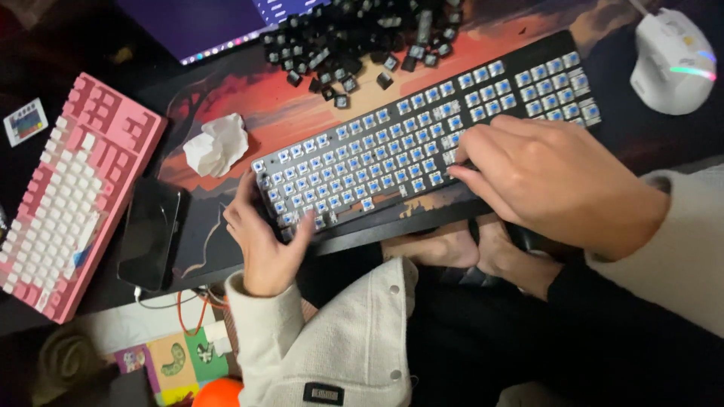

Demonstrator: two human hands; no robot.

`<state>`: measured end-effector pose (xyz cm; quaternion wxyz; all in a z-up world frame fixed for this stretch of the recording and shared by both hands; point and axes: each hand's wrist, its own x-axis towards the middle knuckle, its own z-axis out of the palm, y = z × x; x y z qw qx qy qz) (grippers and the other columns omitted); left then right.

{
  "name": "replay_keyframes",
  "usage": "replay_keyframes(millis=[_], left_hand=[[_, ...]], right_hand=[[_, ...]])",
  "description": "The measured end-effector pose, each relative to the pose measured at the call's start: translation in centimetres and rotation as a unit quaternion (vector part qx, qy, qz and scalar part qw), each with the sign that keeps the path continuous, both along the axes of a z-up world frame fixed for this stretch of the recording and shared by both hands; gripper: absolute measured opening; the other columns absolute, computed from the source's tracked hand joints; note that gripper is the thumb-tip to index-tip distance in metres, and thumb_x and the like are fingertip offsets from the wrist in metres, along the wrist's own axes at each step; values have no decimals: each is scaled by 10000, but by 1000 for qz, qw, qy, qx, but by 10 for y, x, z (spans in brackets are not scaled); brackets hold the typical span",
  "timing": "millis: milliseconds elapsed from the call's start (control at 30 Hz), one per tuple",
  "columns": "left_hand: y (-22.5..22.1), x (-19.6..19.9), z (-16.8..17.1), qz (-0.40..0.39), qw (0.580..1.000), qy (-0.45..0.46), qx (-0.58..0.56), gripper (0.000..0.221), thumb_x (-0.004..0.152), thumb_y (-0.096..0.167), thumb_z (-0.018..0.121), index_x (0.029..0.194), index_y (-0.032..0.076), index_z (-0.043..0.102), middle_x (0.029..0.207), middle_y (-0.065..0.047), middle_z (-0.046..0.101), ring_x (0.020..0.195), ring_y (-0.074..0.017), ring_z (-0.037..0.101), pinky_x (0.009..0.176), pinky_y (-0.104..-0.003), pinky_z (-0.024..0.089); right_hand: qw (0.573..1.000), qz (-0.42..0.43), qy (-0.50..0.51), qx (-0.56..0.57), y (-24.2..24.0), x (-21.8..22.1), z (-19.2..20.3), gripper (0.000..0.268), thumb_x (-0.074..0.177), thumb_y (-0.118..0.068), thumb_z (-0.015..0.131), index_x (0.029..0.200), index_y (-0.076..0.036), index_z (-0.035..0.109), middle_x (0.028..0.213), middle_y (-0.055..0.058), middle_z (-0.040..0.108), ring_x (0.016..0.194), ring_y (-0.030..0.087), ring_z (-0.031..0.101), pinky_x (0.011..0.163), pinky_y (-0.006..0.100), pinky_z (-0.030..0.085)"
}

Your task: Cleaning and inspecting mechanical keyboard switches on a PCB using a tissue and a small tool.

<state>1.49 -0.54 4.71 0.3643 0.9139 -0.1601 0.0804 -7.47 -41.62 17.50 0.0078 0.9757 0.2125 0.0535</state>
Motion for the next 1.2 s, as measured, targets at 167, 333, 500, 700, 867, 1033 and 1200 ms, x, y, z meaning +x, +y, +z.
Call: replay_keyframes(millis=[167,333,500,700,867,1033,1200], left_hand=[[-21,14,21,-101,975,10,198,1434,885,926,807,1870,25,283,1930,-320,334,1745,-499,357,1376,-654,225],[-79,30,27,-252,940,-6,229,1498,901,903,923,1893,36,210,1961,-321,292,1811,-561,277,1450,-792,205],[-130,60,20,-307,892,-45,330,1795,752,986,1045,1932,63,56,1945,-344,329,1772,-527,359,1487,-633,191],[-134,70,13,-351,889,-6,295,1840,749,939,1066,1909,-12,0,1848,-350,463,1680,-532,477,1382,-719,356],[-132,74,8,-342,890,1,302,1882,714,957,1088,1902,-16,0,1868,-343,462,1703,-528,472,1387,-656,339],[-132,73,6,-343,889,-12,305,1862,717,960,1071,1903,-21,25,1874,-316,446,1694,-519,470,1389,-658,346],[-133,73,6,-341,889,-5,306,1832,718,942,1085,1897,-28,72,1886,-296,421,1709,-498,449,1397,-672,340]], right_hand=[[1000,-13,-15,-13,-1,0,4,389,1310,-454,687,1034,-188,621,930,6,692,850,252,730,700,415,572],[995,-17,-55,76,-5,-8,29,236,1270,-292,751,1092,-140,735,1015,10,783,886,290,759,761,436,561],[995,-32,-85,44,-14,-18,21,243,1273,-311,758,1091,-151,746,956,-22,770,876,233,768,746,376,546],[996,-27,-54,71,-19,-26,11,234,1256,-314,743,1077,-164,723,912,-10,735,863,257,743,741,405,538],[995,-11,-82,63,-12,-22,9,263,1284,-375,772,1122,-171,744,974,-38,750,895,211,749,730,377,546],[996,-15,-62,69,-10,-17,7,257,1279,-359,757,1110,-169,721,971,-9,752,902,249,761,740,421,565],[995,-26,-23,92,-11,-11,-1,237,1269,-354,738,1134,-160,739,978,-4,783,869,245,772,629,448,559]])
